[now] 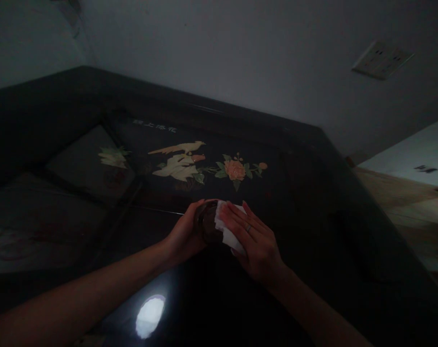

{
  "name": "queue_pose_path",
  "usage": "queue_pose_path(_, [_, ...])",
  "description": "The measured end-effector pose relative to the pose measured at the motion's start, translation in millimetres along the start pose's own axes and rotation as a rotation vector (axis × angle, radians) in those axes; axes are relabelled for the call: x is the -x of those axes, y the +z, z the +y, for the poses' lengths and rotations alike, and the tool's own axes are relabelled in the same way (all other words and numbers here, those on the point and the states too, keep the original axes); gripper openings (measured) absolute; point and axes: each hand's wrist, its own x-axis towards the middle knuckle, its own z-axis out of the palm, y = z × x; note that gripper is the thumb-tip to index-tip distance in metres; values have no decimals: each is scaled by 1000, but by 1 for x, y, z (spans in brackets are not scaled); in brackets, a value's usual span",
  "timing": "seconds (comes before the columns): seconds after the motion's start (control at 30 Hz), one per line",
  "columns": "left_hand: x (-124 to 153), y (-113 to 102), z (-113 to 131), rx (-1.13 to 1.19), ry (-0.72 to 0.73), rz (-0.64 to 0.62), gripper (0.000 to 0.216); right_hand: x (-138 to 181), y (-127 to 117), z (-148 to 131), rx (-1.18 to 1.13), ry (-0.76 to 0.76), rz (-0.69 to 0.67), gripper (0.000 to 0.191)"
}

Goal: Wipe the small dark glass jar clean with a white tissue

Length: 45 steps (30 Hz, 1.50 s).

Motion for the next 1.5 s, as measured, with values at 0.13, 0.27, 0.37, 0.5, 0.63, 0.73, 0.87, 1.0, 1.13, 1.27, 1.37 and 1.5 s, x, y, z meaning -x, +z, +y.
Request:
queue_pose_path(0.13, [0, 5, -1, -23, -3, 32, 27, -3, 2, -3, -45, -10, -44, 55])
queue_pose_path(0.27, [-2, 5, -2, -68, 13, 41, 25, -6, 2, -7, -96, -40, -90, 55])
queue_pose_path(0.37, [-2, 4, -1, -119, 16, -26, 27, -6, 1, -11, -104, -90, -125, 54])
queue_pose_path(0.5, [-1, 5, 3, -138, -9, -18, 29, -6, 1, -14, -117, -150, -147, 53])
queue_pose_path(0.63, [-2, 7, 3, -81, -47, -23, 31, -6, 2, -11, -69, -103, -129, 52])
queue_pose_path(0.73, [-4, 6, 0, -18, -54, -3, 31, -5, 3, -7, -3, -51, -115, 49])
queue_pose_path(0.87, [-4, 3, -2, 44, -85, 17, 34, -3, 3, -2, 63, 2, -97, 48])
queue_pose_path(1.0, [-2, 1, 1, 76, -110, 16, 43, 0, 2, 0, 64, 4, -83, 50])
queue_pose_path(1.13, [-4, 3, 3, 122, -73, 12, 39, 2, 5, -2, 62, -16, -77, 48])
queue_pose_path(1.27, [-4, 6, 4, 106, -64, 40, 41, 1, 11, -12, 10, -62, -112, 49])
queue_pose_path(1.37, [-2, 5, 4, 82, -138, -8, 41, -1, 13, -16, 24, -52, -168, 52])
queue_pose_path(1.5, [-1, 7, 1, 94, -110, 10, 34, -4, 13, -13, 87, 29, -184, 57])
